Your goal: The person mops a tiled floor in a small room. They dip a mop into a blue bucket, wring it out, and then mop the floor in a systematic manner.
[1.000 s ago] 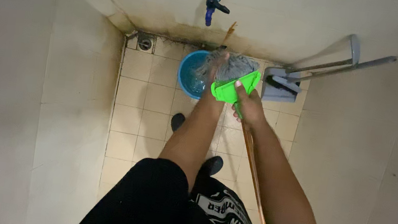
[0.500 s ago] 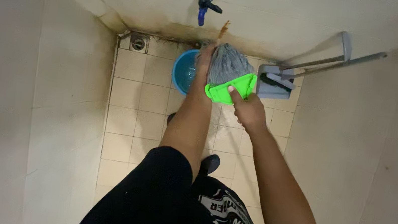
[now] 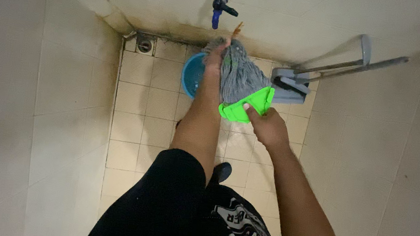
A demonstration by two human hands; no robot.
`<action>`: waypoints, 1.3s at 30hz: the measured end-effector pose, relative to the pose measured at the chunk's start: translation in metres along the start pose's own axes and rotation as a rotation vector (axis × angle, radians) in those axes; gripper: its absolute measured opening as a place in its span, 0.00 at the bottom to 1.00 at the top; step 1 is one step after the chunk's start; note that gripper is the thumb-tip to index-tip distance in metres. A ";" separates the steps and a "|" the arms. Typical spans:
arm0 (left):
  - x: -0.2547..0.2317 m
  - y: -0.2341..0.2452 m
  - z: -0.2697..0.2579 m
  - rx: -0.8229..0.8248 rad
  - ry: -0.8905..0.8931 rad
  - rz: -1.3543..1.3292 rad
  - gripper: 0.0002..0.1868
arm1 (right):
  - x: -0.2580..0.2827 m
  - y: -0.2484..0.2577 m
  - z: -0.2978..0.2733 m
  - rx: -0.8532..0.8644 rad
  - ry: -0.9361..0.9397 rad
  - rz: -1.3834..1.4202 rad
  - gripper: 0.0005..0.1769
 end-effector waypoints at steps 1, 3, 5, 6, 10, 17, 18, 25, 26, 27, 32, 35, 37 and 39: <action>-0.003 -0.008 -0.006 0.071 0.016 -0.078 0.42 | 0.001 0.004 0.000 -0.066 0.042 -0.017 0.38; -0.008 -0.028 -0.013 0.215 0.048 -0.238 0.25 | 0.004 0.017 -0.003 -0.201 0.129 -0.054 0.37; 0.000 -0.061 -0.021 0.541 0.182 -0.397 0.23 | 0.002 0.016 -0.005 -0.135 0.091 -0.049 0.39; 0.004 -0.072 -0.026 0.701 0.249 -0.476 0.22 | 0.001 0.015 -0.008 -0.098 0.070 -0.047 0.41; 0.001 -0.069 -0.011 0.664 0.209 -0.431 0.22 | 0.002 0.014 -0.016 -0.048 -0.046 -0.008 0.41; -0.010 -0.037 0.013 0.297 -0.053 0.041 0.35 | 0.000 0.014 -0.025 -0.051 -0.029 -0.017 0.41; -0.010 -0.032 0.012 0.266 -0.077 0.079 0.37 | -0.001 0.013 -0.027 -0.051 -0.034 -0.002 0.41; -0.002 -0.036 -0.006 0.430 0.053 -0.279 0.29 | -0.019 0.003 -0.025 -0.033 -0.077 -0.086 0.45; -0.006 -0.043 -0.011 0.506 0.110 -0.382 0.26 | -0.020 0.006 -0.025 -0.066 -0.047 -0.106 0.46; -0.007 -0.050 -0.018 0.580 0.169 -0.486 0.24 | -0.022 0.008 -0.026 -0.097 -0.019 -0.128 0.47; -0.023 -0.043 -0.031 0.435 0.149 -0.376 0.20 | -0.028 0.011 -0.043 -0.102 -0.065 -0.145 0.48; -0.025 -0.042 -0.025 0.385 0.052 -0.320 0.22 | -0.026 0.015 -0.052 -0.088 -0.105 -0.181 0.48; -0.027 -0.047 -0.019 0.392 -0.032 -0.312 0.23 | -0.024 0.017 -0.056 -0.094 -0.127 -0.208 0.48; -0.029 -0.052 -0.015 0.420 -0.075 -0.308 0.23 | -0.020 0.022 -0.059 -0.127 -0.128 -0.230 0.46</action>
Point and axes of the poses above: each hand's wrist, its own z-axis towards the middle knuckle, its own y-axis out of the back of the hand, x = y × z, the point moved 9 cm from there along z, towards the middle knuckle, and after that the axes turned 13 degrees about -z, right-handed, at the moved point
